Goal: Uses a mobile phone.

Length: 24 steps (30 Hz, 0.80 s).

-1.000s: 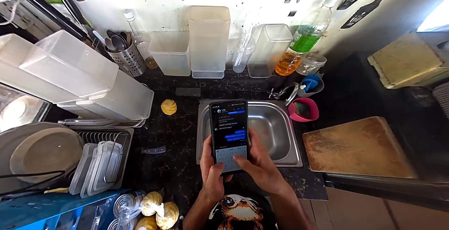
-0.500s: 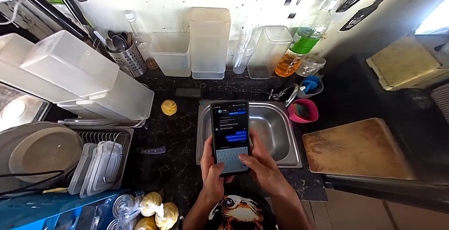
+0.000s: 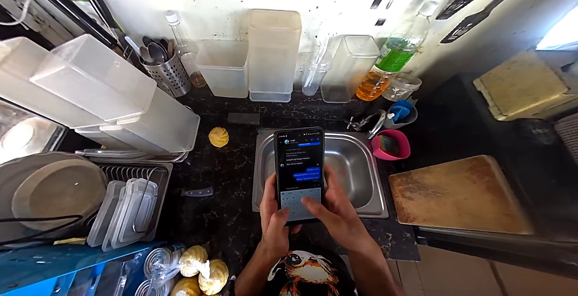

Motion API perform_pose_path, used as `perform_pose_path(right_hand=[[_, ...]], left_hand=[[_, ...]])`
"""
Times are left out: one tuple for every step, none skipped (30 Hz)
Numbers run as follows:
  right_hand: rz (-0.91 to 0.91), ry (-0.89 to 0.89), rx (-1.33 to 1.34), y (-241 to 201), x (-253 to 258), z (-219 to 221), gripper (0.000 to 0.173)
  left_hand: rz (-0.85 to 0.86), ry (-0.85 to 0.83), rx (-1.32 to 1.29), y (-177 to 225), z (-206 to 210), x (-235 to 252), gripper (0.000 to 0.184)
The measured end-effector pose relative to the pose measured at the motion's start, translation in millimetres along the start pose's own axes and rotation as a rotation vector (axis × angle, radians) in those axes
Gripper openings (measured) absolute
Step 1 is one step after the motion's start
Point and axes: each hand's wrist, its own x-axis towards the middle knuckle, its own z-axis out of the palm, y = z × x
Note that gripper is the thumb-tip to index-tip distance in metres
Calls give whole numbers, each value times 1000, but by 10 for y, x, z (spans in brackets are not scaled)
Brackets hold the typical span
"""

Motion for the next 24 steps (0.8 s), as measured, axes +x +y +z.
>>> perform_pose_path(right_hand=[[-9,12,-2,9,0,7,66],[-11,4,2,15,-3,-2,67],[-8,-27,10,17,-8,-26,70],[1,-60,16,17,-13,-52,75],[12,-80,16,16,-16,-68,78],[22,-86,15,8,-16,-72,80],[28,-82,13,-3,-12,-70,81],[25,-79,17,-15,-3,-71,80],[23,-84,27,-19,1,-84,80],[22,-96,44,-19,-1,-105,81],[23,-110,70,-9,-7,-130,82],[26,-122,92,2,-13,-148,82],[31,-136,108,15,-21,-162,83],[36,-149,125,31,-27,-169,83],[35,-163,131,40,-31,-173,84],[32,-170,128,37,-32,-175,84],[27,-170,118,22,-33,-174,85],[25,-157,99,3,-34,-166,85],[28,-147,88,-10,-36,-162,85],[35,-136,80,-17,-39,-159,85],[43,-122,74,-17,-39,-152,85],[47,-124,70,-14,-37,-153,84],[54,-114,70,-6,-38,-152,83],[52,-108,66,1,-37,-159,82]], left_hand=[[-1,-5,-9,1,-3,-2,55],[0,6,11,4,7,1,53],[-1,21,25,7,14,6,52],[-4,34,18,7,14,9,51],[-9,31,-12,2,1,7,52],[-17,6,-49,1,-22,3,55],[-30,-32,-80,7,-45,0,58],[-42,-82,-104,18,-71,1,63],[-51,-133,-115,28,-97,4,69],[-57,-182,-115,33,-122,5,74],[-63,-202,-113,35,-132,7,76],[-64,-199,-100,36,-130,12,75],[-61,-187,-95,31,-125,15,74],[-60,-179,-96,27,-125,15,74],[-59,-177,-108,24,-131,13,74],[-62,-181,-127,26,-133,13,75],[-64,-191,-145,30,-133,13,75],[-68,-196,-162,34,-128,14,75],[-67,-196,-169,36,-120,14,74],[-64,-193,-167,34,-116,16,73],[-61,-190,-157,33,-112,19,73],[-60,-183,-149,32,-108,24,72],[-62,-181,-141,28,-105,28,72],[-65,-182,-136,27,-102,31,71]])
